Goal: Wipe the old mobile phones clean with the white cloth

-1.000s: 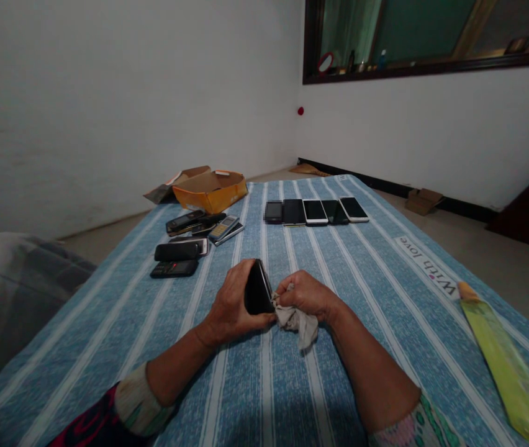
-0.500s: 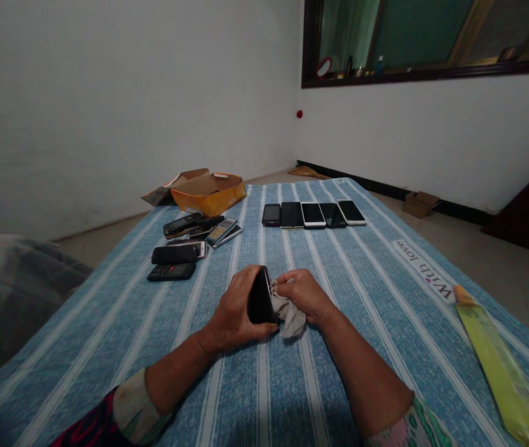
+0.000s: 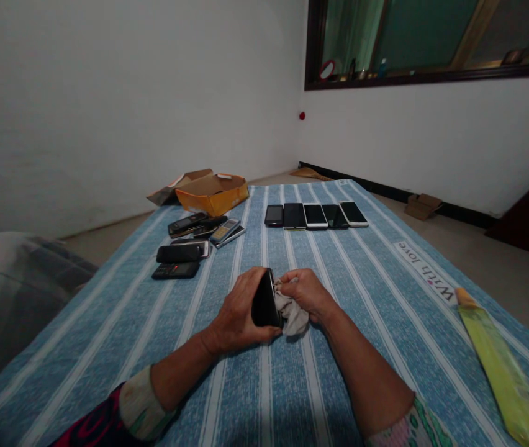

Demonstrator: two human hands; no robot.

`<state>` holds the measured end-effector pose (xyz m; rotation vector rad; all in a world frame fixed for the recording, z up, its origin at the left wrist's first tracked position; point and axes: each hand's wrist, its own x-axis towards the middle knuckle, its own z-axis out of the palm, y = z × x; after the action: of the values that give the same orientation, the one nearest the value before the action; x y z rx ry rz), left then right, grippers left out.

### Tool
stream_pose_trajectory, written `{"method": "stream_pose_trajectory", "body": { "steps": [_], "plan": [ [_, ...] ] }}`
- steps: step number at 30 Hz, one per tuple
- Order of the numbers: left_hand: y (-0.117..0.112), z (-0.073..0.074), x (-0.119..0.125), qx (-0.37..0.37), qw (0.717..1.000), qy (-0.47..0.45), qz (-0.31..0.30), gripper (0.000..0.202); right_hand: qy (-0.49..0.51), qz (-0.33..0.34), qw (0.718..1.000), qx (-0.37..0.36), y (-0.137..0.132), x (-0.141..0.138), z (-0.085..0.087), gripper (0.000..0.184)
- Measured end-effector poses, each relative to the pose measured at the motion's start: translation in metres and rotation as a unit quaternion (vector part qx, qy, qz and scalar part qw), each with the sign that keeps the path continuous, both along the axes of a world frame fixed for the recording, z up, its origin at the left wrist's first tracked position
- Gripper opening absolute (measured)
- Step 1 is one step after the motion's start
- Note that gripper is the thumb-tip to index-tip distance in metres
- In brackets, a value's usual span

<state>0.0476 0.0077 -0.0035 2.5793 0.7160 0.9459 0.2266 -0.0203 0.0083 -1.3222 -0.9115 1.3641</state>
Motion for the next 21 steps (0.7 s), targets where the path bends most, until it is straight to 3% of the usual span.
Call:
{"method": "stream_pose_trajectory", "body": {
  "steps": [21],
  "plan": [
    [0.0007,0.0002,0.0004,-0.016,1.0,0.007,0.016,0.104,-0.007,0.046,0.999,-0.023,-0.002,0.0059,0.0038,0.013]
  ]
}}
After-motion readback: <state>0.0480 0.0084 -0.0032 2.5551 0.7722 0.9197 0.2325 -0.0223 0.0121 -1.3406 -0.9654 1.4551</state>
